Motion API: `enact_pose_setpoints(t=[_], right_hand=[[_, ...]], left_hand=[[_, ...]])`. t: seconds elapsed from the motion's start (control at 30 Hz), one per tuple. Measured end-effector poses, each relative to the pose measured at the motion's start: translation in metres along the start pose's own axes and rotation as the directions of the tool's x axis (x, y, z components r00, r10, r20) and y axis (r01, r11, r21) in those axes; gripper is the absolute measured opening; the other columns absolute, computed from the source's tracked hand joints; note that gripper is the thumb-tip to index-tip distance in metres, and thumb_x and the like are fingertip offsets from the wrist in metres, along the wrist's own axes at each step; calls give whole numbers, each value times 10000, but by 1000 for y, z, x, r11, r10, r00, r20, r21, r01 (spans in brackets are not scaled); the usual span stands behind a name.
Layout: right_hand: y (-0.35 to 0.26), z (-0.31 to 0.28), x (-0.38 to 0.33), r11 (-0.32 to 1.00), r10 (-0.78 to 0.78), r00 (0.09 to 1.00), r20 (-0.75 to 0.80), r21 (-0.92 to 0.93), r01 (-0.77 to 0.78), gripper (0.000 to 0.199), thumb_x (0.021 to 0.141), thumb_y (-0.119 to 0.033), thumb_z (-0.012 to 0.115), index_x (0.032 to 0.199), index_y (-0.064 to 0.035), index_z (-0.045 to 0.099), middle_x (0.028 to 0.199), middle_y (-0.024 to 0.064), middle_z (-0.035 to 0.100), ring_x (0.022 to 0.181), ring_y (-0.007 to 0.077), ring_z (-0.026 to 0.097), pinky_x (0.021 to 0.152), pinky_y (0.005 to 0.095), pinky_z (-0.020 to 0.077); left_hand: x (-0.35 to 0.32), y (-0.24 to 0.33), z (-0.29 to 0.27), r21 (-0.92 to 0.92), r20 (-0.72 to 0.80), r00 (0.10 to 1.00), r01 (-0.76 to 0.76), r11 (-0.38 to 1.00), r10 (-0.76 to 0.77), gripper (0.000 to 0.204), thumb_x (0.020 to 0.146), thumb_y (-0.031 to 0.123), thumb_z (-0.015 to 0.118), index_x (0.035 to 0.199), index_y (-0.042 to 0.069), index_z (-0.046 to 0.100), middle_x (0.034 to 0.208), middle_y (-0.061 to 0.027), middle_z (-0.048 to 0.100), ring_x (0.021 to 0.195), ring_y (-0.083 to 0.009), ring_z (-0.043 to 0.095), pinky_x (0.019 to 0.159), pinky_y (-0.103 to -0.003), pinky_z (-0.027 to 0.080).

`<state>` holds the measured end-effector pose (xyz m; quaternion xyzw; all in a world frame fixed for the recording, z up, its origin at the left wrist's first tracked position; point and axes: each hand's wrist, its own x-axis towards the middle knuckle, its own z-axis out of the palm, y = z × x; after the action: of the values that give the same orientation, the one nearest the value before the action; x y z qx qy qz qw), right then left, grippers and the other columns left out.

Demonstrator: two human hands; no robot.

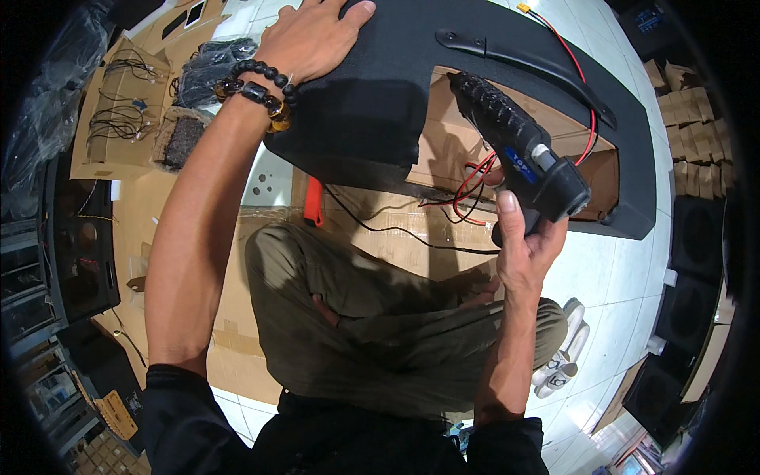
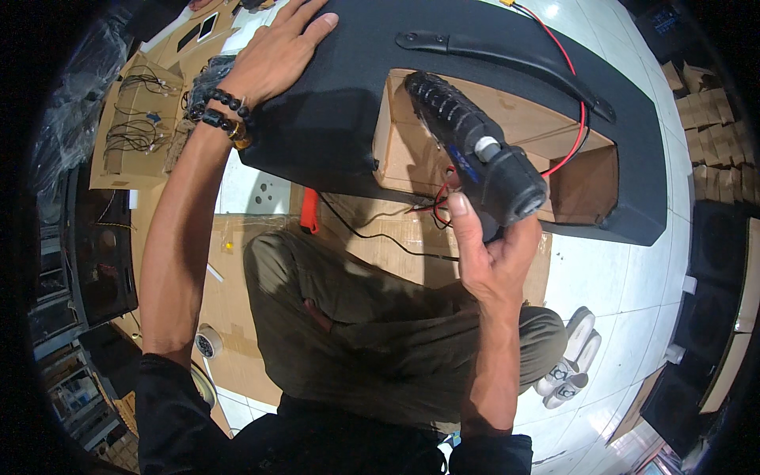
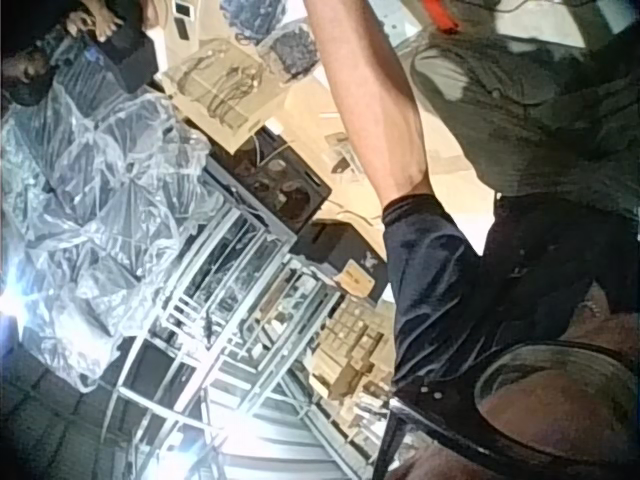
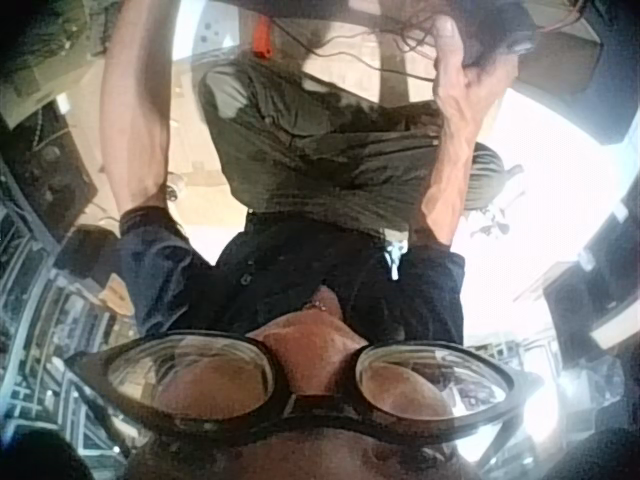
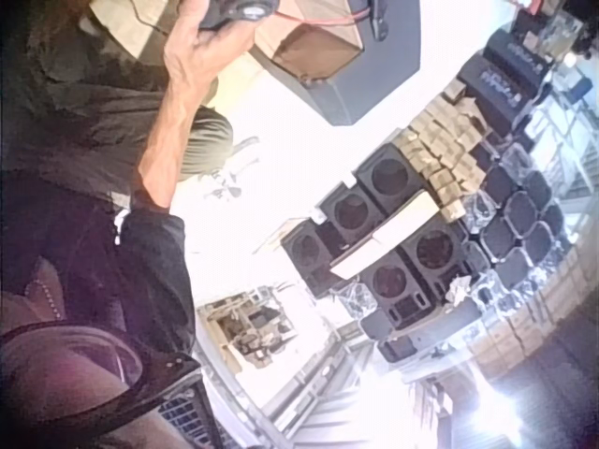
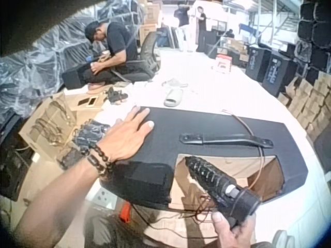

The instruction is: The person sits on the floor and uses a hot glue gun to apply adhesive along the edges of a black speaker enclosure. They insert a glue stick, apply glue to the interior rim, and handle red and black wires. The person then stands, retrieves a circuit board from a box, and returns to the speaker.

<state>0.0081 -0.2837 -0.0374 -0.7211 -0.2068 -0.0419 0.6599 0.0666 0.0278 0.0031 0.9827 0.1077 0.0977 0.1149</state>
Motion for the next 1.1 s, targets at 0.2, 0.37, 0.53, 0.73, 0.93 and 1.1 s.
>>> enact_pose_setpoints(t=[0.2, 0.37, 0.53, 0.73, 0.93, 1.1], right_hand=[[3, 3, -1, 998, 27, 998, 49, -58, -24, 416, 904, -79, 704, 1275, 38, 555, 1093, 132, 699, 1006, 199, 668, 914, 329, 507], [5, 0, -6, 999, 21, 999, -47, -28, -23, 426, 895, -72, 708, 1275, 41, 555, 1081, 129, 697, 998, 188, 660, 923, 323, 498], [3, 7, -5, 997, -17, 1000, 25, -75, 18, 391, 893, -73, 708, 1246, 37, 582, 1089, 137, 695, 1011, 189, 659, 910, 324, 505], [-5, 6, -6, 993, 95, 993, -70, 76, -90, 404, 892, -65, 704, 1258, 41, 573, 1114, 134, 690, 1006, 191, 658, 921, 319, 501], [7, 0, -6, 997, 56, 998, 9, -44, -55, 424, 895, -90, 716, 1271, 35, 566, 1095, 131, 687, 1008, 191, 649, 919, 329, 498], [6, 4, -8, 996, 87, 996, -5, -33, -87, 422, 886, -108, 733, 1250, 39, 577, 1106, 134, 680, 1008, 184, 641, 897, 324, 498]], left_hand=[[-2, 2, -3, -31, -9, 1000, 5, 999, -6, 618, 1042, 442, 323, 1497, 26, 360, 1575, -247, 296, 1451, -401, 300, 1178, -517, 265], [-2, 2, -1, -39, -4, 1000, -14, 999, 14, 615, 1042, 436, 324, 1497, 23, 359, 1575, -250, 295, 1454, -402, 294, 1180, -520, 260], [-1, -3, 0, -15, -17, 999, -35, 999, 35, 612, 1042, 434, 326, 1493, 21, 364, 1571, -256, 299, 1451, -406, 298, 1175, -526, 266], [-2, 1, -2, -38, -18, 1000, -24, 999, 23, 614, 1042, 435, 328, 1495, 22, 365, 1571, -257, 299, 1445, -412, 309, 1178, -522, 260], [-2, -1, 0, -43, -29, 1000, -14, 999, 12, 618, 1038, 444, 334, 1489, 22, 374, 1568, -261, 302, 1432, -421, 325, 1173, -525, 266], [0, -5, 1, -19, -34, 998, -62, 998, 62, 618, 1036, 445, 342, 1485, 23, 378, 1565, -263, 305, 1431, -426, 325, 1171, -526, 270]])
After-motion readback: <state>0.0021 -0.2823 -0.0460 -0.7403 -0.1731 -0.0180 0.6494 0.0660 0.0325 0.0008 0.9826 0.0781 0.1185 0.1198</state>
